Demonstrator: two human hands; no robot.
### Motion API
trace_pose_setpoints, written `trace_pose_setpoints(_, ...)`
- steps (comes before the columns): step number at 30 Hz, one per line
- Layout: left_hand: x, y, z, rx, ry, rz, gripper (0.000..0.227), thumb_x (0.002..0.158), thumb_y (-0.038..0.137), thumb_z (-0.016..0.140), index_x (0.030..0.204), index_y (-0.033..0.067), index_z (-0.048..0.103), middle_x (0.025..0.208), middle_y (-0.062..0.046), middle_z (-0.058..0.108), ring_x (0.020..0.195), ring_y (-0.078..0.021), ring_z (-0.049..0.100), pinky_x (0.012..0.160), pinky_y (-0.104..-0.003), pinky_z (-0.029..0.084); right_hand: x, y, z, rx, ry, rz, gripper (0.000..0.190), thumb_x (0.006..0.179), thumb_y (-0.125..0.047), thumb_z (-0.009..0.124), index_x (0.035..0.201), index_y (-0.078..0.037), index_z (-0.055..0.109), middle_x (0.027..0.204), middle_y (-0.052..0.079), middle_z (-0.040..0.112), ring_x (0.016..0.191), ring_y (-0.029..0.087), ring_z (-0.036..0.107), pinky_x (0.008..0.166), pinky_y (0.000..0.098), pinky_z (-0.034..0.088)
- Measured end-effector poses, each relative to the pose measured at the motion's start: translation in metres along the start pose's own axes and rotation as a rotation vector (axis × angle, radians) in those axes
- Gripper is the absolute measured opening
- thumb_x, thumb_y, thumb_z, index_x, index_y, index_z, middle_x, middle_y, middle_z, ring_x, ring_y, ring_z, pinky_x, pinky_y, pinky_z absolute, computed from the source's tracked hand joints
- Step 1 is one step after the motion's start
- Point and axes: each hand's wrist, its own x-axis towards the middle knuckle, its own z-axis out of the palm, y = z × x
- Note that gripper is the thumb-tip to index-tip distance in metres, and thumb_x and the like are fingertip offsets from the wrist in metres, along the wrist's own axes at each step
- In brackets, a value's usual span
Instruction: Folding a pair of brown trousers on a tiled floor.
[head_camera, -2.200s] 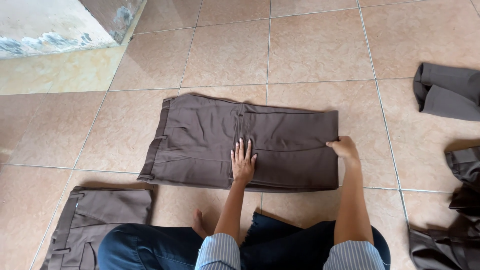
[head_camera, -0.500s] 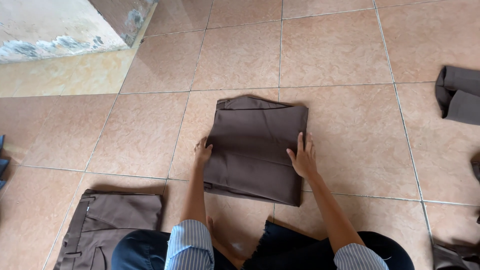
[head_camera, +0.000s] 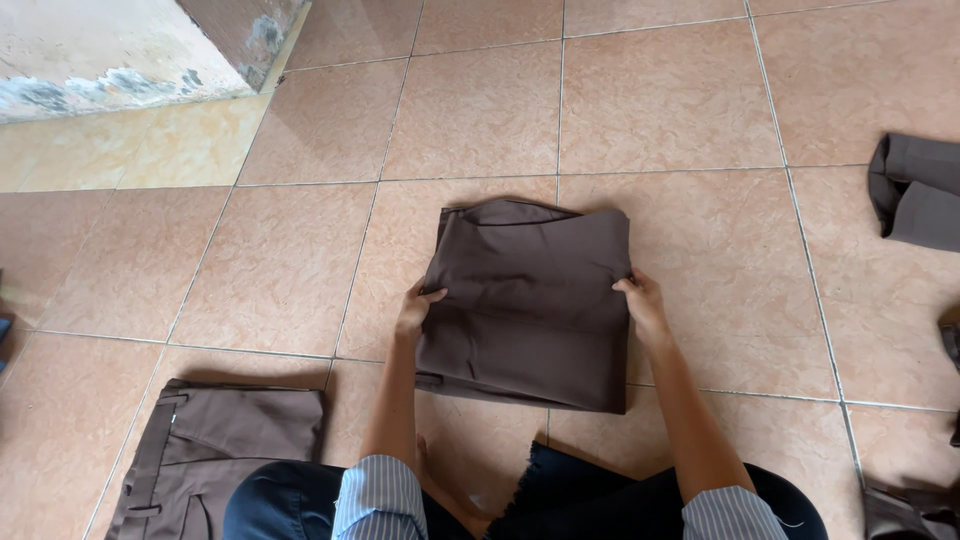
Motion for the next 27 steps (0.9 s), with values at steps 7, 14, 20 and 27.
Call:
trace_pose_setpoints(7, -0.016, 0.092, 0.035, -0.257, -0.018, 0.353, 0.028, 0.075, -0.003, 0.082, 0.100, 0.0087, 0.073, 0.099, -0.007, 0.068, 0.094, -0.0209, 0.066, 0.080, -0.032, 0.058, -0.040, -0.130, -0.045, 0.324, -0.053, -0.323, 0.048, 0.079, 0.004, 0.069, 0.124, -0.013, 0.073, 0.111, 0.005, 0.073, 0.104, 0.010, 0.068, 0.091, 0.0262, 0.056)
trace_pose_setpoints(14, 0.020, 0.069, 0.027, -0.339, 0.121, 0.451, 0.039, 0.078, 0.000, 0.079, 0.116, 0.0074, 0.071, 0.119, -0.010, 0.070, 0.116, -0.0247, 0.060, 0.107, -0.049, 0.045, -0.033, -0.134, -0.102, 0.254, -0.336, -0.552, 0.023, 0.087, 0.013, 0.061, 0.090, -0.006, 0.073, 0.122, 0.018, 0.068, 0.128, 0.028, 0.060, 0.118, 0.0445, 0.043)
trace_pose_setpoints(20, 0.062, -0.069, 0.021, -0.382, 0.194, -0.030, 0.062, 0.089, 0.029, 0.081, 0.140, 0.0135, 0.049, 0.125, -0.019, 0.065, 0.116, -0.0410, 0.063, 0.099, -0.054, 0.049, -0.013, -0.082, -0.120, -0.397, -0.436, -0.307, 0.028, 0.075, 0.014, 0.054, 0.070, 0.001, 0.078, 0.131, 0.026, 0.067, 0.128, 0.049, 0.055, 0.111, 0.0583, 0.039)
trace_pose_setpoints(27, 0.030, -0.091, 0.023, 0.367, -0.012, -0.124, 0.084, 0.082, 0.086, 0.072, 0.135, 0.0217, 0.063, 0.120, -0.012, 0.075, 0.115, -0.0337, 0.070, 0.093, -0.045, 0.057, -0.032, -0.096, -0.086, -0.687, -0.350, 0.278, 0.084, 0.094, -0.045, 0.070, 0.143, 0.015, 0.038, 0.128, 0.049, 0.056, 0.111, 0.056, 0.065, 0.089, 0.0616, 0.056)
